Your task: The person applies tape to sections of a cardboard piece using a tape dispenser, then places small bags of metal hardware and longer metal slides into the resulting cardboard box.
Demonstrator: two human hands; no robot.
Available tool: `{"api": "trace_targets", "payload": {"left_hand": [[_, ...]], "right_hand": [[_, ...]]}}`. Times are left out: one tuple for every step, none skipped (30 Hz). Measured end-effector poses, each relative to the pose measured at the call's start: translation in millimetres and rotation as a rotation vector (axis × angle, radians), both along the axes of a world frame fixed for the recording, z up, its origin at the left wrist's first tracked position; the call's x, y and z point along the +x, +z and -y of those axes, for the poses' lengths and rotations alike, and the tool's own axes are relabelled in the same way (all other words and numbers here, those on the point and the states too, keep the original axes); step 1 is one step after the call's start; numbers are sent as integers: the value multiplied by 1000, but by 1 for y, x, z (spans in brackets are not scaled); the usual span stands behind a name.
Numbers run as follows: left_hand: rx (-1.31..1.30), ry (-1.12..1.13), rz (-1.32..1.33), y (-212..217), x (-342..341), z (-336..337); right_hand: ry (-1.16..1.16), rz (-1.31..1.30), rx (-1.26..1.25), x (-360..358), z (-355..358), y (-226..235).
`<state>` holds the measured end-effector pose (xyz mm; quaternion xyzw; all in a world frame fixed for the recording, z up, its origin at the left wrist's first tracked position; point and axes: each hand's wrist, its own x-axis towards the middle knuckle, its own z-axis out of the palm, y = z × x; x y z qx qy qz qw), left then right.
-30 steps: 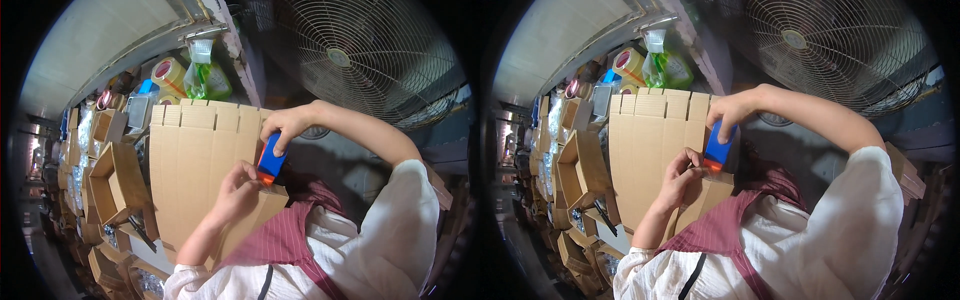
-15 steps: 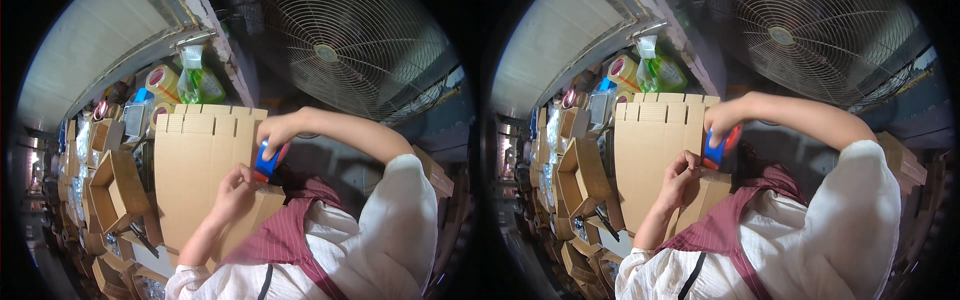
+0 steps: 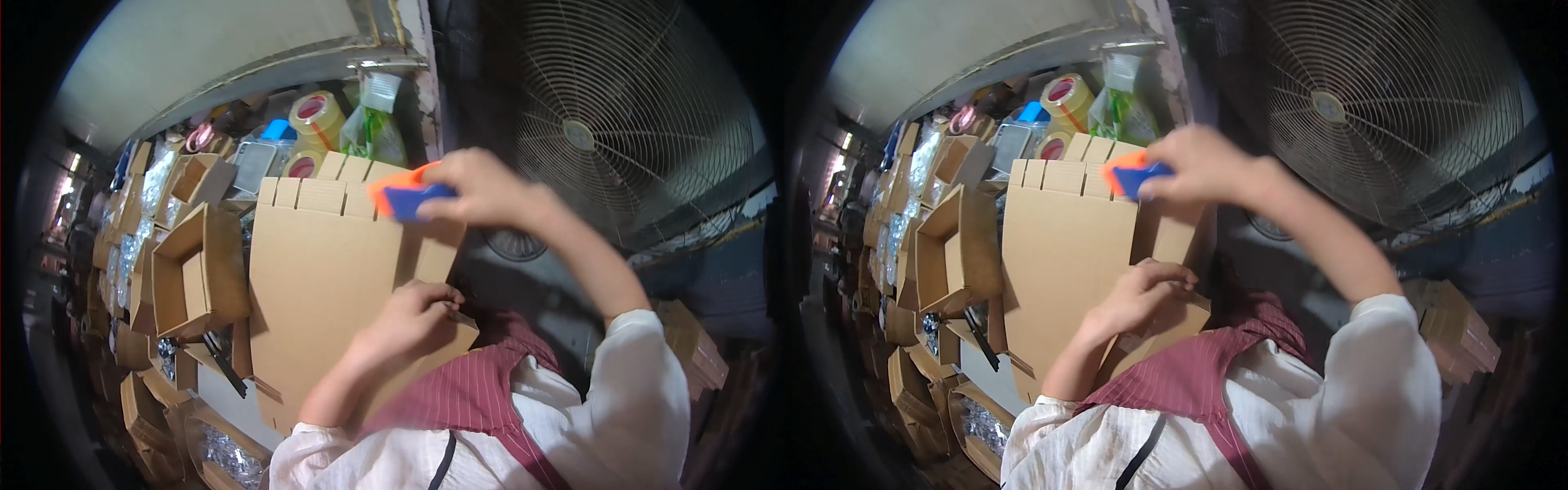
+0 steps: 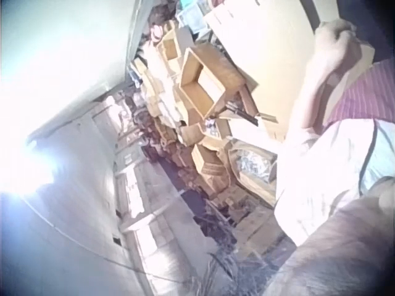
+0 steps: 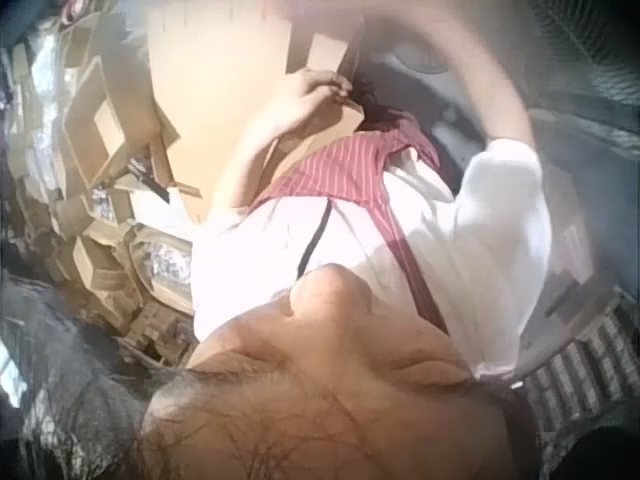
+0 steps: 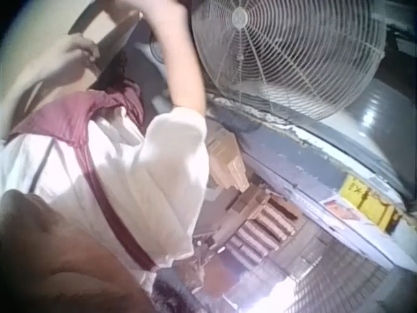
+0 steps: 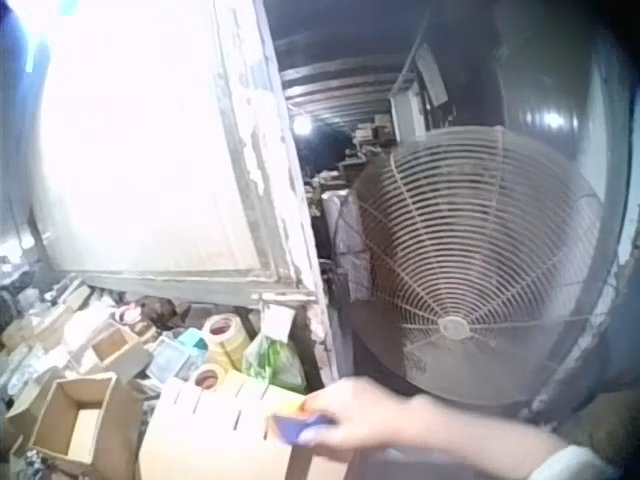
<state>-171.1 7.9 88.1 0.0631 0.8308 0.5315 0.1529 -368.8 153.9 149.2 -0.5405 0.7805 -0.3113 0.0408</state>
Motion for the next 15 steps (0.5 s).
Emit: {"api": "trace_targets", "payload": {"left_hand": [[-105,14,-114,-3,0,-4],[-149,0,-101,-4,1,-5],[-189,-8,-86,-4,1,-6],[-192,-6,-16,6,0,-6],[-198,15,-26,9,0,-6],[-218,-3,1,12,0,-6],[-235,-17,29,11,0,-6],[-211,6,53,5,0,-5],[-215,35,42,5,1,-5],[-204,31,92,5,1,-4],[-192,24,143,4,1,-4],[-209,52,94,-2,3,-4],[-209,77,82,-8,3,-4],[-212,70,60,-14,2,-4],[-217,64,34,-16,0,-3]], "right_hand": [[52,-78,-87,10,16,-21],[94,-142,-185,20,33,-45],[142,-203,-280,29,49,-70],[198,-238,-263,36,65,-87],[251,-277,-245,42,76,-101],[245,-306,-236,46,85,-121],[244,-332,-226,49,96,-142],[261,-364,-87,49,101,-159],[288,-377,-95,51,103,-171],[242,-303,31,52,105,-180],[190,-230,159,53,105,-190],[216,-244,154,53,106,-194],[209,-244,240,51,106,-195],[196,-241,327,50,104,-197],[215,-260,324,49,104,-196]]}}
